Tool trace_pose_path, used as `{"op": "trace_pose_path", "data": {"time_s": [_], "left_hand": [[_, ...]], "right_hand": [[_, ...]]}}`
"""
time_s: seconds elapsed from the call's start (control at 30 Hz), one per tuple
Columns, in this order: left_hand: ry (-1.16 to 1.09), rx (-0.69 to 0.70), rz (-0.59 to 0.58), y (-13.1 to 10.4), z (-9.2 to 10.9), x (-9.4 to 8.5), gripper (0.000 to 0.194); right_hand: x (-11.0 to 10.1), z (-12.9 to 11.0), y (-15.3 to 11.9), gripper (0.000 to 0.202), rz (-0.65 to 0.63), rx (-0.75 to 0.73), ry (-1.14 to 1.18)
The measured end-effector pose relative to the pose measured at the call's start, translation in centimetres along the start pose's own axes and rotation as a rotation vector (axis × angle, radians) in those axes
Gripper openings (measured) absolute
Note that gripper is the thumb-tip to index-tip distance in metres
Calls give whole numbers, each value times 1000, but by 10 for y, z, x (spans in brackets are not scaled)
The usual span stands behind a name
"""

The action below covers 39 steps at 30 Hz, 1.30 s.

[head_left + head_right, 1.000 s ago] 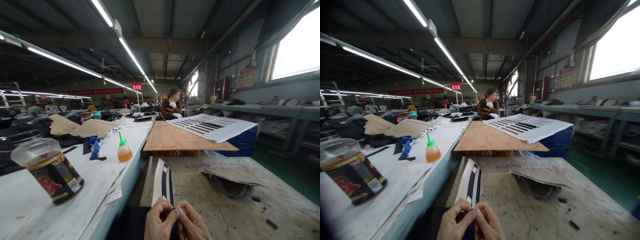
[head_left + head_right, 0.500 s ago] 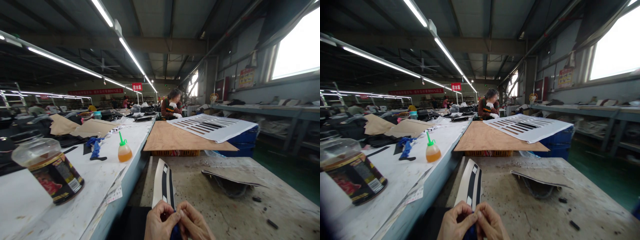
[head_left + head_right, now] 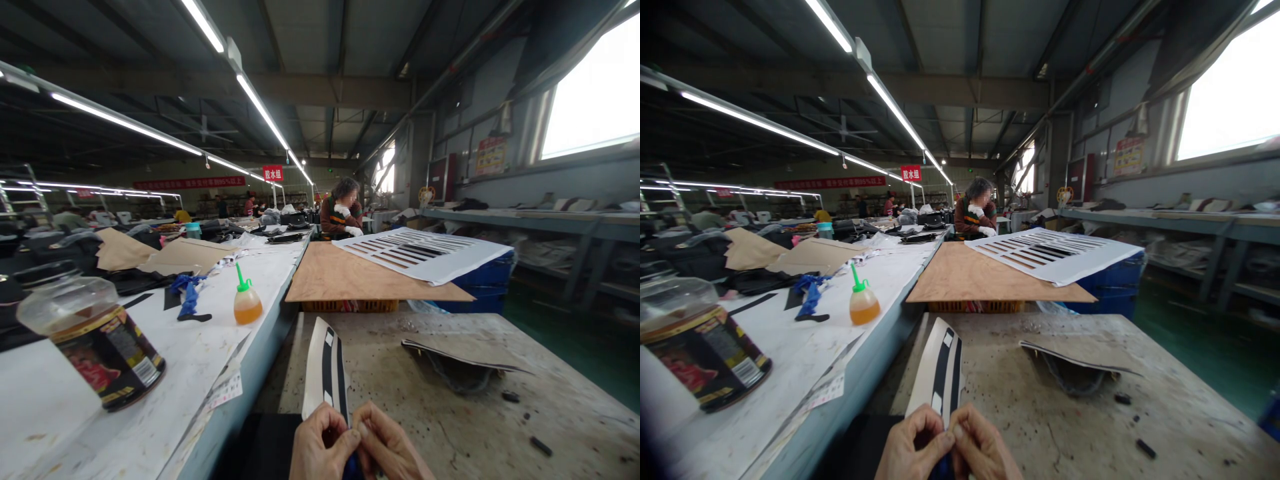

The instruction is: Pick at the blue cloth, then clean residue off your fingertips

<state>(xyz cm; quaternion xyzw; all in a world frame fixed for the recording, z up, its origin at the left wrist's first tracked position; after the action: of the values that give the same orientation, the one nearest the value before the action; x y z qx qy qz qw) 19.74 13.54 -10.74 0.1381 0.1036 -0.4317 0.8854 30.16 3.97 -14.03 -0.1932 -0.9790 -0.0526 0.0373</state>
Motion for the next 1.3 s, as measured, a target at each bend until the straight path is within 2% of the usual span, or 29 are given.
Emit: {"op": "trace_pose_path", "data": {"time_s": [0.17, 0.33, 0.5, 0.63, 0.87, 0.97, 1.07, 1.13, 1.2, 1.3], "left_hand": [[-16, 21, 24, 1, -1, 2, 22], [-9, 47, 25, 1, 0, 1, 29], [5, 71, 0, -2, 2, 1, 29], [-7, 130, 40, -5, 11, 2, 27], [-16, 209, 77, -7, 20, 4, 26], [-53, 214, 69, -6, 21, 8, 26], [-124, 185, 86, -4, 21, 11, 28], [-174, 117, 121, -3, 18, 9, 32], [-210, 23, 166, -2, 13, 4, 34], [-232, -85, 227, -1, 4, -6, 39]], "right_hand": [[1, -3, 2, 56, 1, -29, 16], [3, 0, 2, 54, 29, -29, 53], [4, 9, 4, 54, 4, 15, 127], [6, 7, 4, 58, 3, 72, 214], [11, -4, -3, 55, 97, 131, 300], [1, -4, -4, 55, 181, 136, 311], [-21, -6, -3, 53, 321, 91, 290], [-32, -7, -1, 50, 371, 57, 237], [-34, -7, 0, 52, 358, 31, 159], [-21, -5, 0, 64, 261, -19, 49]]}}
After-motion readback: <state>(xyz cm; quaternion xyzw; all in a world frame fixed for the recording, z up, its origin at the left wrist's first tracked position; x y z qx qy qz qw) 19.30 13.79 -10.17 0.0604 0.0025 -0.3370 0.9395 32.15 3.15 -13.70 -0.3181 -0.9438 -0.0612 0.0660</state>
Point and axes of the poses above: each hand's wrist, its own y-axis towards the middle knuckle, its own x-axis out of the palm, z = x × y, the point moved 3 cm from there along y, towards the middle knuckle, and after that the axes turned 2 degrees about x, right-handed, at the moved point
